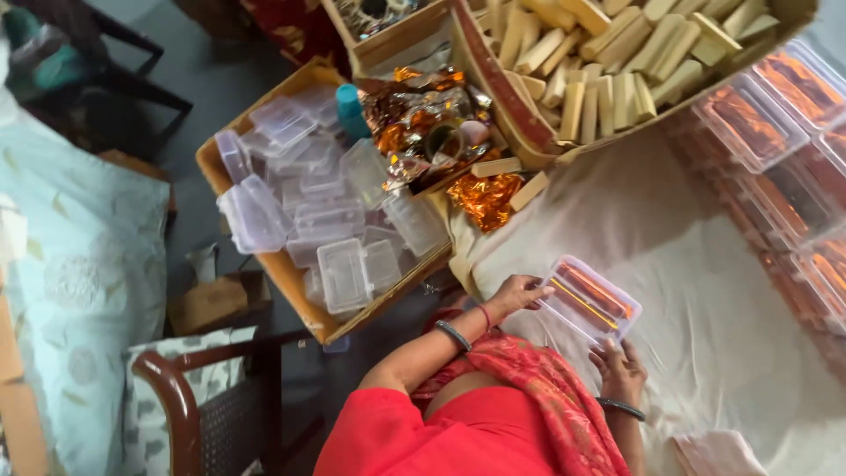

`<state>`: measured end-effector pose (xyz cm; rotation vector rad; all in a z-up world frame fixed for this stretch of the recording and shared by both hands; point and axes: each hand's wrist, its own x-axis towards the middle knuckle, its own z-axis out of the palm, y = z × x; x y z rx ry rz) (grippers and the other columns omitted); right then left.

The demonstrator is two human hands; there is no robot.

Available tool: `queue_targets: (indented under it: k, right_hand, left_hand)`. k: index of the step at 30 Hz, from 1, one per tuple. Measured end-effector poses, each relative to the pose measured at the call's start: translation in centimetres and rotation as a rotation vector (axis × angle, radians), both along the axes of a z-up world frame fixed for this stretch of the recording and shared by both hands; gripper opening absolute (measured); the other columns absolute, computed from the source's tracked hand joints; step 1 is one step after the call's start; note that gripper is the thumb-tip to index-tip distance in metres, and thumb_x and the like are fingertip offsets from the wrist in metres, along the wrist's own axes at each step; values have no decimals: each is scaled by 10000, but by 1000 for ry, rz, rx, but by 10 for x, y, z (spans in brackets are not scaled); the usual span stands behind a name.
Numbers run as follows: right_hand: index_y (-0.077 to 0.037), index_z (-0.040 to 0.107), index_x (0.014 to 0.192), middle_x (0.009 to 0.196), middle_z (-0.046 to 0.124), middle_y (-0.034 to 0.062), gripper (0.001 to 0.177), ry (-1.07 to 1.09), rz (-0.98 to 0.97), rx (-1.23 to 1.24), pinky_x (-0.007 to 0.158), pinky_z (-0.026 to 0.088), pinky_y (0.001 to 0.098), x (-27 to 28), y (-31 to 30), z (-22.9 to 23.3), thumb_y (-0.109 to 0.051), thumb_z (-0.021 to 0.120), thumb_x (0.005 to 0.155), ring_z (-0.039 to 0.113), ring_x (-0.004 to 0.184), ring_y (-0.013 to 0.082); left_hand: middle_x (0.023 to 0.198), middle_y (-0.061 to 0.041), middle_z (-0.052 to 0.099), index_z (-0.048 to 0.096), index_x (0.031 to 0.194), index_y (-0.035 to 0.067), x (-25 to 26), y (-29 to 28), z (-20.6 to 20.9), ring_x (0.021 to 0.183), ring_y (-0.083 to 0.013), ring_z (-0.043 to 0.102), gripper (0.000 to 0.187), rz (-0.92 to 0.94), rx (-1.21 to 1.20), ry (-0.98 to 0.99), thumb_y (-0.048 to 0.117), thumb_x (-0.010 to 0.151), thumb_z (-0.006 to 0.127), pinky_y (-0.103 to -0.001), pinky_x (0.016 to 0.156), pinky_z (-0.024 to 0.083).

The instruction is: The person wipes a clear plastic container with a cloth, then places two orange foil-wrapped bars inside and closes the lid. They then wipe a wooden block with the cloth and wrap it in a sheet of orange foil.

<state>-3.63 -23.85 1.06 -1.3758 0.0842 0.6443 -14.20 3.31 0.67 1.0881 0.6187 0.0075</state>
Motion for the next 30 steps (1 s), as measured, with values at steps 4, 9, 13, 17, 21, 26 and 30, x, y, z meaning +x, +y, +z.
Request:
queue_targets:
  k: [4,9,13,17,21,26,30]
  right_hand:
    - [126,417,1494,1117,698,176,665,7,113,29,806,617,409,3,21,-21,-134,710,957,725,942,303]
    - [98,398,1507,1084,718,205,742,-6,129,-61,783,621,408,-8,31,-29,-193,736,913,734,919,283]
    - [5,459,1487,1107,739,166,678,87,106,-85,748,625,383,-20,29,-10,-238,710,907,748,912,247]
    - [14,498,1446,1108,740,184,624,107,23,-69,725,625,374,-26,21,6,-212,720,909,756,912,247]
    - [40,553,1407,1068,741,175,573,139,-170,-18,689,623,361,-18,-2,-1,-196,726,915,753,870,246]
    - [32,582,1377,975,750,138,535,28,-354,-37,649,625,331,20,-37,-2,-143,735,895,746,793,222]
    - [47,574,1372,989,748,133,532,-7,-463,-19,647,619,330,71,-53,12,-130,736,897,752,805,224]
  left_hand:
    - [948,-11,676,739,1101,27,-33,7,-12,809,-88,639,400,143,62,-31,388,933,765,-250,726,576]
    - [946,66,657,718,1129,98,-61,8,19,826,-37,608,332,148,63,-56,362,928,737,-225,702,546]
    - [966,21,713,731,1212,63,-54,9,14,824,-70,652,418,152,49,9,357,915,753,-224,698,564]
    - [1035,-6,735,708,1275,61,-32,12,11,930,-95,683,469,67,23,38,377,930,737,-264,772,589]
    - [1160,22,718,651,1320,126,9,8,32,1083,-60,657,495,-36,36,23,459,958,604,-291,849,561]
    - [1323,-160,654,653,1305,19,60,3,25,1233,-321,597,478,-55,1168,-131,402,1026,594,-412,1052,487]
    - [1361,-174,604,601,1346,14,81,-7,17,1289,-343,537,527,-105,1433,-280,411,1000,609,-442,1110,439]
